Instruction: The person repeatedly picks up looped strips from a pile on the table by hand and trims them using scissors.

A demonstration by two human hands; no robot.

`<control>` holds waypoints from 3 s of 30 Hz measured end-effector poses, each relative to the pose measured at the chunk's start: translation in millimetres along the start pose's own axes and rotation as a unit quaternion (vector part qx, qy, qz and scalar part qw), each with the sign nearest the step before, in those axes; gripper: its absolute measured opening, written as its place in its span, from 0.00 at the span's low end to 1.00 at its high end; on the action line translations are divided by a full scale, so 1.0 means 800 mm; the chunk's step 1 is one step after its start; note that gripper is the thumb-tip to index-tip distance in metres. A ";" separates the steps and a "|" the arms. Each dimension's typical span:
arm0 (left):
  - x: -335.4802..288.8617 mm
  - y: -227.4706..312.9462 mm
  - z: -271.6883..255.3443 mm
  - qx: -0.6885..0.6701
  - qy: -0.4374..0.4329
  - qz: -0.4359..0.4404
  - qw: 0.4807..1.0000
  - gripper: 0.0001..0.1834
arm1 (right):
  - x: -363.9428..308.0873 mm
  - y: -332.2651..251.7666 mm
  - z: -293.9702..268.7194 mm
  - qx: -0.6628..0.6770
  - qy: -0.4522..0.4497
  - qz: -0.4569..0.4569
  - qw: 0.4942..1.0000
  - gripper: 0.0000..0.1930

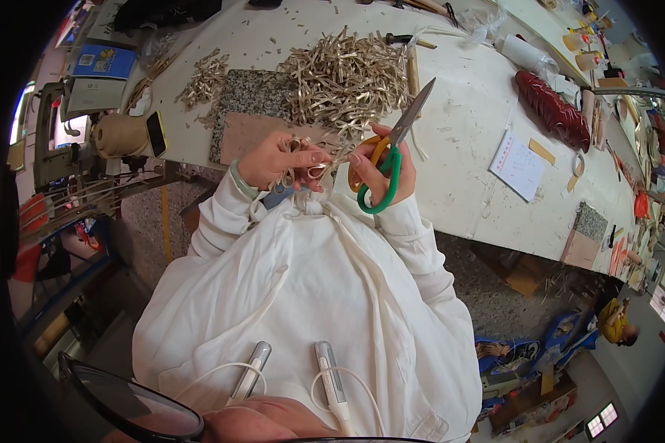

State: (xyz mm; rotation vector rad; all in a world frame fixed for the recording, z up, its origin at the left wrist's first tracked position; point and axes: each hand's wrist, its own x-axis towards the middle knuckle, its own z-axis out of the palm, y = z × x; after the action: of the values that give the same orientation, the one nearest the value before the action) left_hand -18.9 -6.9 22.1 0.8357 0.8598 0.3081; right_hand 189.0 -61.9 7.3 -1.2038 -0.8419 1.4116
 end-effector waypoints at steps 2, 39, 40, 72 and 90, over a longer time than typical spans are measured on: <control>0.002 -0.003 0.000 -0.009 0.005 0.001 1.000 0.15 | 0.000 -0.001 0.000 0.004 0.000 0.003 1.000 0.26; 0.005 -0.053 -0.423 -0.193 0.415 0.102 0.883 0.10 | -0.175 0.101 -0.275 -0.197 0.466 0.186 0.843 0.19; 0.022 -0.055 -0.434 0.091 0.652 0.166 0.734 0.13 | -0.162 0.128 -0.260 -0.222 0.450 0.130 0.855 0.19; 0.016 -0.032 -0.080 0.487 0.090 0.523 0.694 0.18 | -0.007 0.044 0.090 0.010 0.136 0.057 0.989 0.21; -0.023 0.013 -0.072 -0.097 0.046 0.036 0.994 0.13 | -0.034 -0.013 0.071 -0.285 -0.116 0.113 0.945 0.38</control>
State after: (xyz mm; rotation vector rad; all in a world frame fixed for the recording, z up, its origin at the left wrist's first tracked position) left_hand -73.7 19.4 18.5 0.6767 0.8713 0.4898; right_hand 135.8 -79.7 37.4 -1.6271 -1.3769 1.5678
